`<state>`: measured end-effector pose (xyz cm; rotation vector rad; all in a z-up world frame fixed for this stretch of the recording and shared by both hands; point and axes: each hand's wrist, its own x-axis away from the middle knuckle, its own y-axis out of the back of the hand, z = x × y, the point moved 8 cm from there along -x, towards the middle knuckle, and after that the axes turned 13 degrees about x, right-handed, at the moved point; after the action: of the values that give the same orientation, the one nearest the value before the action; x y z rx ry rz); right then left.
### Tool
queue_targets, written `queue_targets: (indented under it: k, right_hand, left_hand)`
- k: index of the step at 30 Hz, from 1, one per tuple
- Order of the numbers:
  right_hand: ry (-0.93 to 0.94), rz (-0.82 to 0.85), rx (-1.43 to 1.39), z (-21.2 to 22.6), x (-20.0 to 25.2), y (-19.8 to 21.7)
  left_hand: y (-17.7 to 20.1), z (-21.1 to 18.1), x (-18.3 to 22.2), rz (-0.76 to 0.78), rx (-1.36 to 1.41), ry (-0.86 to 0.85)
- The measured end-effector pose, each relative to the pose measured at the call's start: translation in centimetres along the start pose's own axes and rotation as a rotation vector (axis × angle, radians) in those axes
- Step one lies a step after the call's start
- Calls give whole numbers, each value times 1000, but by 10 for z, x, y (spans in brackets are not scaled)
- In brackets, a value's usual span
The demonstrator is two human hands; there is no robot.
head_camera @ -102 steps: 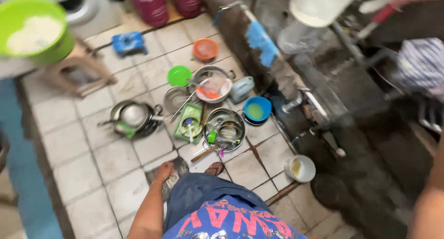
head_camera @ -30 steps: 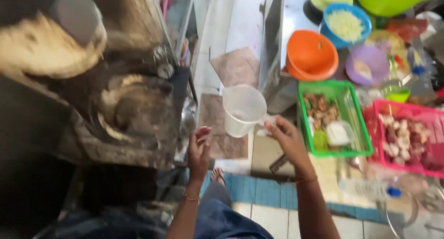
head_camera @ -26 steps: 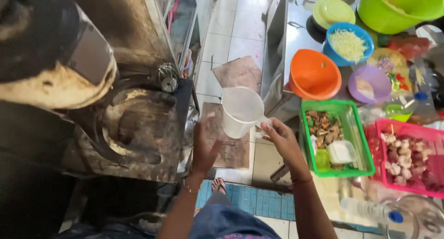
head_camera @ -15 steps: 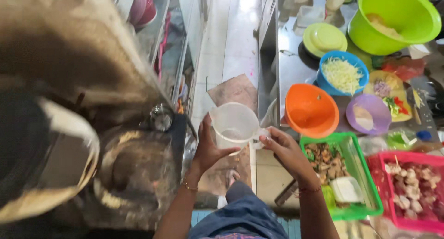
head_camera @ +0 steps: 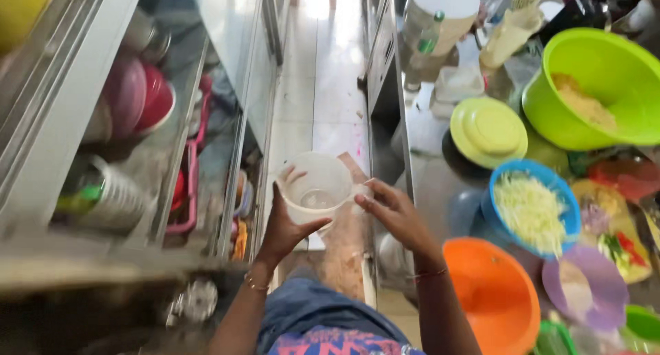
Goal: The person fills a pitcher with water from a tap, carries it to a workstation, and pours the water and flour from a bowl into a large pot containing cracked eggs.
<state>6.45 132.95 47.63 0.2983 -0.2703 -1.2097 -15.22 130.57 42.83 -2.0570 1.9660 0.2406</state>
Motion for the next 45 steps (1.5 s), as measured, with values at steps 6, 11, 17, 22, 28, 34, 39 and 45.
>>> queue_targets:
  k: [6, 11, 17, 22, 28, 34, 39, 45]
  right_hand:
    - [17, 40, 84, -21, -160, 4]
    - [-95, 25, 19, -27, -292, 13]
    - [-100, -98, -52, -44, -442, 65]
    - [-78, -224, -59, -31, -535, 113]
    - [-102, -300, -55, -58, -655, 165]
    - [-88, -341, -67, -64, -793, 239]
    - [-79, -355, -117, -51, -891, 292]
    - [-41, -494, -207, -52, -993, 350]
  left_hand:
    - [36, 61, -126, -17, -162, -21]
    - [62, 146, -243, -117, -191, 11]
    - [60, 161, -432, -122, -201, -122]
    - [42, 189, -564, -75, -164, -134]
    - [19, 248, -698, -58, -144, -147]
    - [-8, 286, -852, -42, -114, -153]
    - [-27, 304, -973, -17, -75, -176]
    - [-60, 318, -1121, 164, -105, -263]
